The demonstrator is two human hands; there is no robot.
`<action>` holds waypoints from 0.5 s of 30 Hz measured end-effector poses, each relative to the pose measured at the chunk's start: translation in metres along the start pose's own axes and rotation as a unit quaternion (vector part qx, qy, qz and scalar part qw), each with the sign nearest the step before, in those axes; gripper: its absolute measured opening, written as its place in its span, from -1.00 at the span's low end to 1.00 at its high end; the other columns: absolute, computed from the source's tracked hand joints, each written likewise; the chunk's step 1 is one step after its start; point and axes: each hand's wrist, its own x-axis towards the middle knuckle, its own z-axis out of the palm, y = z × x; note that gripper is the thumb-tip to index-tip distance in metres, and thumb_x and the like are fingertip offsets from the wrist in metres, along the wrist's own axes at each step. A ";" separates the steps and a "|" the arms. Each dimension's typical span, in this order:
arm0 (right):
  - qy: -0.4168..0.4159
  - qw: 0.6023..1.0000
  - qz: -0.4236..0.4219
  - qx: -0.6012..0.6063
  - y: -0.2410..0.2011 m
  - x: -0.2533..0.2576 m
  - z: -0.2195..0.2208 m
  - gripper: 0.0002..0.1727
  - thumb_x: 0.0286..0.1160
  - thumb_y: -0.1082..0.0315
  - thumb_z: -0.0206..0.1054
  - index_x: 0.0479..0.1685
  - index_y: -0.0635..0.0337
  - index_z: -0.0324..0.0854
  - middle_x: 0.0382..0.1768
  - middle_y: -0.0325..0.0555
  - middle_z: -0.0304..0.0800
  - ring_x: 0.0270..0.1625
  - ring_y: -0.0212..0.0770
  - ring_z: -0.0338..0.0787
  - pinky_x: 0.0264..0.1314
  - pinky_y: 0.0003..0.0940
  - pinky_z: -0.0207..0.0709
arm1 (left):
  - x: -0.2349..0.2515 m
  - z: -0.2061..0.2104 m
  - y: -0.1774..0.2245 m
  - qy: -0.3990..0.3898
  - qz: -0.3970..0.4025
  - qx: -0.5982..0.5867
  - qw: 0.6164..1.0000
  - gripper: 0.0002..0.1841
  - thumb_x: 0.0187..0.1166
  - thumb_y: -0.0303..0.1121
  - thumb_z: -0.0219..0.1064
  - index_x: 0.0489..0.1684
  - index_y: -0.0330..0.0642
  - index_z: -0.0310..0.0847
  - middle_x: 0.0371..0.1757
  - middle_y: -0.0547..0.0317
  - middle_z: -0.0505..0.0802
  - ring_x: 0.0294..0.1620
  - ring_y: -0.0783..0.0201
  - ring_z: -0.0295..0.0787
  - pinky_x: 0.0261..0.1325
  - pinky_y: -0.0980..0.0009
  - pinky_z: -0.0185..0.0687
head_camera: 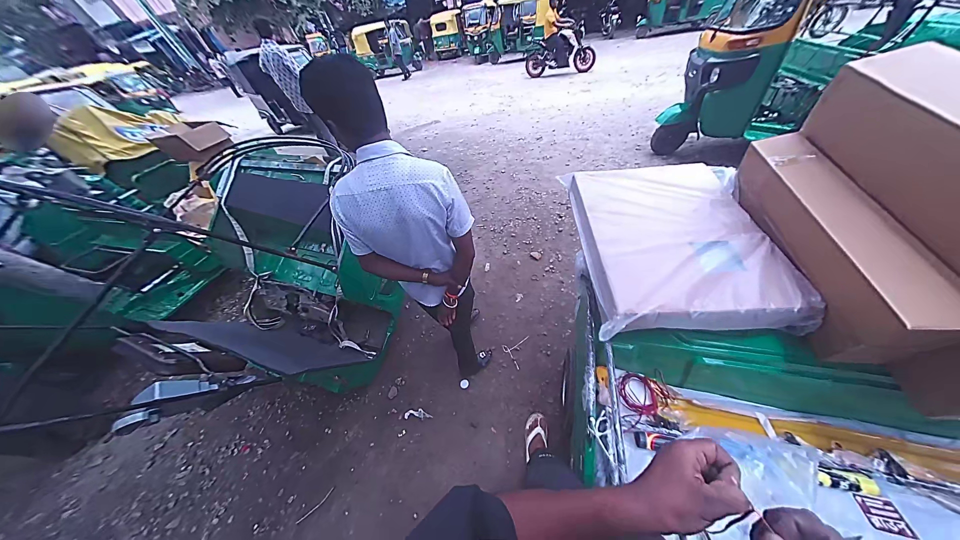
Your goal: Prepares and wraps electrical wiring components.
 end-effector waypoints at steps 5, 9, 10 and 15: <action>0.023 0.991 0.029 0.129 -0.007 0.000 0.004 -0.67 0.76 -0.08 0.07 -0.20 -0.07 0.46 -0.47 -0.36 0.55 -0.55 -0.45 0.57 -0.56 -0.48 0.53 | 0.002 -0.012 0.006 0.045 -0.011 -0.055 0.997 -0.93 0.56 -0.49 0.16 -0.33 -0.23 0.48 -0.58 0.29 0.55 -0.60 0.42 0.49 -0.43 0.46 0.51; 0.001 0.963 0.090 0.254 0.003 -0.003 -0.001 -0.80 0.73 0.22 0.11 -0.16 0.13 0.52 -0.33 -0.16 0.69 -0.36 -0.29 0.73 -0.32 -0.33 0.71 | 0.005 -0.017 -0.002 0.016 -0.012 -0.027 0.999 -0.85 0.73 -0.43 0.20 -0.06 -0.28 0.68 -0.31 0.10 0.79 -0.32 0.27 0.74 -0.10 0.29 0.76; 0.005 0.954 0.103 0.280 0.005 -0.001 0.000 -0.82 0.72 0.27 0.11 -0.15 0.17 0.52 -0.32 -0.12 0.70 -0.33 -0.26 0.75 -0.29 -0.31 0.72 | 0.007 -0.018 -0.004 0.020 -0.013 -0.018 1.000 -0.82 0.75 -0.43 0.17 0.02 -0.30 0.68 -0.22 0.04 0.83 -0.24 0.22 0.79 -0.02 0.25 0.79; 0.043 0.911 0.165 0.376 0.010 -0.002 0.004 -0.83 0.72 0.35 0.07 -0.18 0.22 0.48 -0.38 -0.04 0.75 -0.37 -0.15 0.81 -0.26 -0.21 0.77 | 0.005 -0.027 -0.025 -0.015 -0.047 0.022 0.999 -0.71 0.76 -0.48 0.07 0.13 -0.42 0.73 0.04 -0.15 0.87 0.06 0.05 0.84 0.28 0.10 0.75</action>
